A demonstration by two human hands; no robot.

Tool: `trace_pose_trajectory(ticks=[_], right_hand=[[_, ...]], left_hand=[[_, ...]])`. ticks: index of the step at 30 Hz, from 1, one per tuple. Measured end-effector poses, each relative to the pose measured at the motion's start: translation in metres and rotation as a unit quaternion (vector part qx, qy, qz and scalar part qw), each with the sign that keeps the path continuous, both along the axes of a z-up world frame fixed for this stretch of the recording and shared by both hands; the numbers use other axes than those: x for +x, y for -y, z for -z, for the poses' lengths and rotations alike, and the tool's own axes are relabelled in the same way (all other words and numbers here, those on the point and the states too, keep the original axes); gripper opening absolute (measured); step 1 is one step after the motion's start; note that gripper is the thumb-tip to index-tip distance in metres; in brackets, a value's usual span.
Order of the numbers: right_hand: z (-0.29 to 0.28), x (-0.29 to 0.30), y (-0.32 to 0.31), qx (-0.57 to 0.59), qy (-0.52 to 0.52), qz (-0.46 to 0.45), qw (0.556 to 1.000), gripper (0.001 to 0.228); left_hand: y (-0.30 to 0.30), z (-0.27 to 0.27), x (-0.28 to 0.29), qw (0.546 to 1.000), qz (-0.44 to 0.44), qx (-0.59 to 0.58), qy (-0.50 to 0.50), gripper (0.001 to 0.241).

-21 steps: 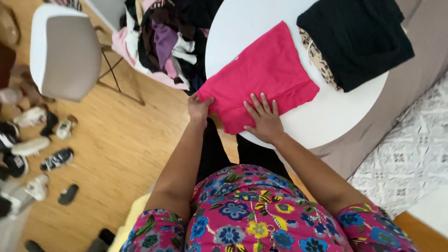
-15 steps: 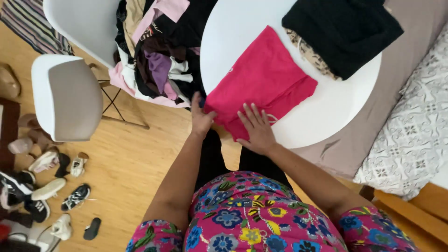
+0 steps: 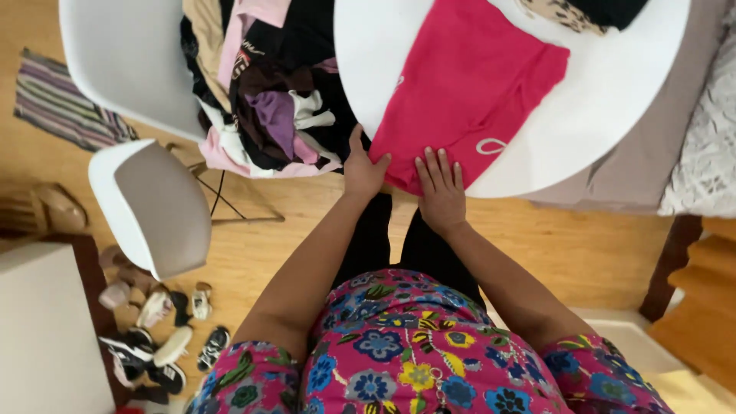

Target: The person folds a pink t-shirt and places it on a white table. They then pick up a black t-shirt from a pile on a chair, fold it, and place it on top of the pink one. The person continues to fold the black t-shirt neatly.

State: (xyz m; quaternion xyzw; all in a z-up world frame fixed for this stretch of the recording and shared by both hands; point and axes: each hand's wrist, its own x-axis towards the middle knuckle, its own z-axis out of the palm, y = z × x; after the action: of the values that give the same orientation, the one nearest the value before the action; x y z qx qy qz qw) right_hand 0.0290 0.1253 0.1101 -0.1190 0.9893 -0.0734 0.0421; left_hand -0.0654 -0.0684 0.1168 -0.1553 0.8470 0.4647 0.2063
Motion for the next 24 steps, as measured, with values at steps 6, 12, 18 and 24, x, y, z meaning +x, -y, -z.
trace_pose_trajectory(ticks=[6, 12, 18, 24], right_hand=[[-0.008, 0.005, 0.002, -0.080, 0.009, 0.088, 0.993, 0.085], [-0.020, -0.005, 0.016, -0.102, 0.011, 0.152, 0.983, 0.093], [-0.014, 0.001, 0.007, -0.045, 0.021, 0.158, 0.986, 0.074], [-0.041, -0.002, -0.017, -0.126, 0.004, 0.178, 0.976, 0.059]], left_hand=[[-0.008, -0.011, -0.008, 0.973, 0.193, 0.108, -0.071, 0.033], [-0.005, -0.050, -0.034, 0.951, 0.309, 0.019, -0.004, 0.058], [-0.002, -0.064, -0.040, 0.875, 0.477, -0.077, -0.036, 0.086], [0.000, -0.029, -0.028, 0.896, 0.399, -0.160, -0.111, 0.033]])
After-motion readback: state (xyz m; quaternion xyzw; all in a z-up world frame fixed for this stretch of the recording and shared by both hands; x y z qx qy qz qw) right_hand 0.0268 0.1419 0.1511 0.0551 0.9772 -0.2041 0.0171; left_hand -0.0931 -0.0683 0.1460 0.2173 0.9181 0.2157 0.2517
